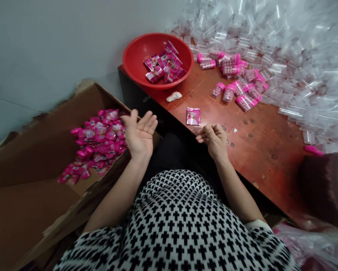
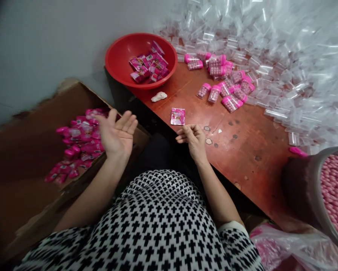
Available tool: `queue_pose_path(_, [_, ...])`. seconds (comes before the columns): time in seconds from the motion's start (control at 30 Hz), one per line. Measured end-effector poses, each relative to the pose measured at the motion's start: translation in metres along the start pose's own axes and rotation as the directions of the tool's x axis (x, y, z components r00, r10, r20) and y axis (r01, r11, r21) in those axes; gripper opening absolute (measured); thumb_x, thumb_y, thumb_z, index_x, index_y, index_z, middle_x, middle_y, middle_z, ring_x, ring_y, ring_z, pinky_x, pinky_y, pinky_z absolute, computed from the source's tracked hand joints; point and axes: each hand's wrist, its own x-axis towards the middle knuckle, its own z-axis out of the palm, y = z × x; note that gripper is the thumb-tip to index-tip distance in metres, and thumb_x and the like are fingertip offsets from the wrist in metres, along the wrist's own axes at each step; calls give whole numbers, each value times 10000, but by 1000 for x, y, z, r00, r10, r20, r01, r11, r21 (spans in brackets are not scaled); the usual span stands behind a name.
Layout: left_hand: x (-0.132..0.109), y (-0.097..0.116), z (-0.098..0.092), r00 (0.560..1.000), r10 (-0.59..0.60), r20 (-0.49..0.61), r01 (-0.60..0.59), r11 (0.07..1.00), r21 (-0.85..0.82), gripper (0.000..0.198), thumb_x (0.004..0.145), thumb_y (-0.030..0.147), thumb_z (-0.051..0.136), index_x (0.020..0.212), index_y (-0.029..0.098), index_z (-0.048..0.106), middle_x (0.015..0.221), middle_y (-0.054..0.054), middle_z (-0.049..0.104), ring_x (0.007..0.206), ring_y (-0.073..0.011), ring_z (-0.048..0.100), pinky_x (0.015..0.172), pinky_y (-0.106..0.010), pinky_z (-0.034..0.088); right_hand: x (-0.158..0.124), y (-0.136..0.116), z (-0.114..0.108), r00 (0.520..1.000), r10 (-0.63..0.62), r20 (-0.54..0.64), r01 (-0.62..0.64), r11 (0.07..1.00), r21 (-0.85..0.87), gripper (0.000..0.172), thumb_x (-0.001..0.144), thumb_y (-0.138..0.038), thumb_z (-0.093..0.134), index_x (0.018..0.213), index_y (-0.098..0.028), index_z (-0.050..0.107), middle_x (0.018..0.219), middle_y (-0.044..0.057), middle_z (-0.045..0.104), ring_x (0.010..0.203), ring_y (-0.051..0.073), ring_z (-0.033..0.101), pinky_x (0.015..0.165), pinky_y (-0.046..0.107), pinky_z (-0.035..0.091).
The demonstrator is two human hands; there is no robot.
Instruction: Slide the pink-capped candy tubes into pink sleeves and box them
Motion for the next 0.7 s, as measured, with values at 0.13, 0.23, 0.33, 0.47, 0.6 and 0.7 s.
queue_pose_path(0.13, [13, -43, 28, 864, 175, 472, -445, 704, 553, 403, 773, 466, 657, 1079, 203, 671, 1229, -87, 639, 1213, -238, 543, 1099, -422, 336, 3, -1, -9, 1000, -9, -12, 8, 998, -54, 289, 794, -445, 649, 772, -188, 519, 688, -10, 696, 512, 98, 650, 457, 189, 517])
queue_pose_path(0.23, [22, -76, 49, 734, 140, 665, -661, 374, 651, 336, 788, 369, 666, 1079, 202, 684, 1320, -85, 575, 1332, -278, 410, 1152, -478, 217, 3, -3, -14, 1000, 3, -5, -3, 995, -103, 296, 792, -457, 646, 773, -188, 525, 688, -8, 696, 512, 100, 649, 462, 195, 521])
queue_pose_path(0.33, [28, -93, 55, 719, 91, 689, -687, 244, 685, 254, 827, 328, 620, 1045, 224, 698, 1347, -70, 552, 1346, -284, 389, 1153, -513, 197, 5, -6, -20, 1000, 9, -13, -10, 990, -141, 297, 786, -458, 652, 772, -191, 524, 669, -15, 691, 499, 103, 641, 449, 199, 512])
queue_pose_path(0.47, [31, -100, 52, 732, 129, 669, -678, 241, 695, 217, 855, 342, 576, 992, 243, 713, 1322, -42, 576, 1342, -270, 396, 1155, -530, 181, 13, -11, -24, 1000, -12, -12, 9, 983, -183, 308, 780, -472, 649, 753, -199, 509, 656, -18, 679, 486, 101, 616, 451, 211, 495])
queue_pose_path(0.6, [29, -105, 51, 714, 196, 672, -699, 239, 674, 207, 866, 338, 561, 939, 234, 725, 1262, -43, 620, 1312, -262, 436, 1150, -532, 189, 28, -6, -20, 991, -125, -46, 103, 938, -331, 291, 788, -478, 631, 770, -198, 553, 712, -8, 660, 610, 109, 613, 585, 247, 509])
queue_pose_path(0.7, [22, -101, 51, 679, 245, 692, -734, 267, 625, 220, 885, 328, 531, 951, 238, 721, 1274, -48, 612, 1322, -253, 425, 1144, -542, 197, 41, 3, -14, 978, -202, -46, 168, 906, -389, 311, 739, -450, 689, 893, -207, 571, 846, 3, 661, 777, 127, 620, 724, 274, 501])
